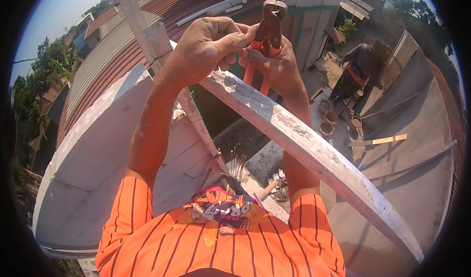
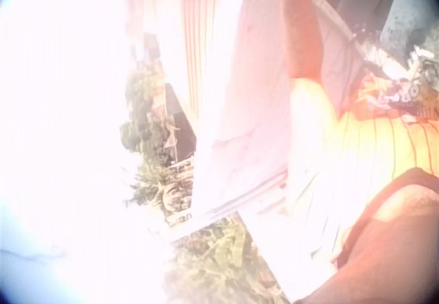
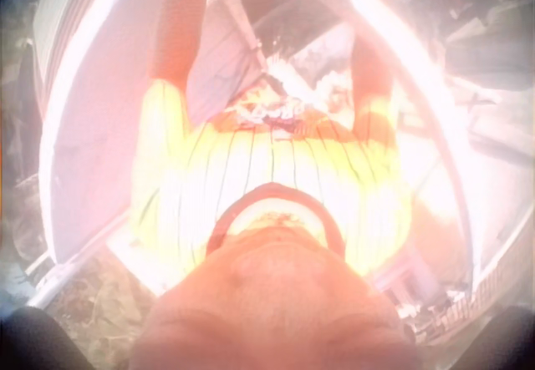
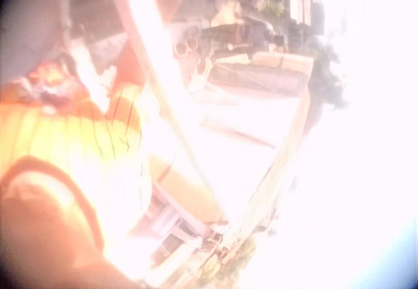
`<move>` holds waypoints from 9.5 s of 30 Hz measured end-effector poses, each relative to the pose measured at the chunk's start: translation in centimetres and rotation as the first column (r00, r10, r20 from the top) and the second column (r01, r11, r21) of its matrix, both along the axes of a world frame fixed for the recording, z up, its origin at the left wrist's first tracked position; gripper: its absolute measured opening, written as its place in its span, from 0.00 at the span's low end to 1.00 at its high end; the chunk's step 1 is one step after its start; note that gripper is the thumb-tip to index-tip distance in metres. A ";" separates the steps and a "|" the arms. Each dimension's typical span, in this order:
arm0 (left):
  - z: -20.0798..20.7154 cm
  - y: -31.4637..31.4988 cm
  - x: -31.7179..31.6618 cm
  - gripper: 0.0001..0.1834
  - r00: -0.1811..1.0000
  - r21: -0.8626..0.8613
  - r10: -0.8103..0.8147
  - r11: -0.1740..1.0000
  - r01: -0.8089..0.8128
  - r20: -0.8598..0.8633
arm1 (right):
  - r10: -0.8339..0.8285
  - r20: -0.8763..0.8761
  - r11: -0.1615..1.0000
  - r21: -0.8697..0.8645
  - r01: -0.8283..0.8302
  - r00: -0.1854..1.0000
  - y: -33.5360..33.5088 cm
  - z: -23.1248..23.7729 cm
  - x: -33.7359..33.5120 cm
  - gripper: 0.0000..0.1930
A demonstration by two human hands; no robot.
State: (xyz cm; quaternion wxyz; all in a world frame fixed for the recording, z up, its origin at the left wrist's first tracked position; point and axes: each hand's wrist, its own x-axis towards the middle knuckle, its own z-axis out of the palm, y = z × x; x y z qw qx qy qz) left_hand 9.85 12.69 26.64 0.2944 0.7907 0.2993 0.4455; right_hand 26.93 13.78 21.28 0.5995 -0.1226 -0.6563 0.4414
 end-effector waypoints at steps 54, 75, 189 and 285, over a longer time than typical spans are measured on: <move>-5.9 0.1 2.2 0.13 0.992 -0.135 -0.092 0.985 0.104 0.088 | -0.397 -0.675 0.918 -0.285 0.276 0.622 -4.6 -10.8 6.6 0.23; -10.9 8.9 11.1 0.28 -0.020 0.113 -0.272 0.331 0.937 0.962 | -0.747 -0.510 0.665 -0.573 0.480 0.426 -25.8 -12.5 12.9 0.39; -21.3 -55.2 81.9 0.64 -0.346 0.431 -0.605 -0.004 0.902 0.717 | -0.088 0.566 -0.970 0.139 0.200 -0.820 -85.4 -9.2 42.0 0.49; -12.0 -60.9 104.7 0.14 -0.344 0.364 0.142 -0.157 0.918 0.928 | 0.365 0.766 -0.445 0.643 0.623 -0.529 -98.2 2.6 68.9 0.25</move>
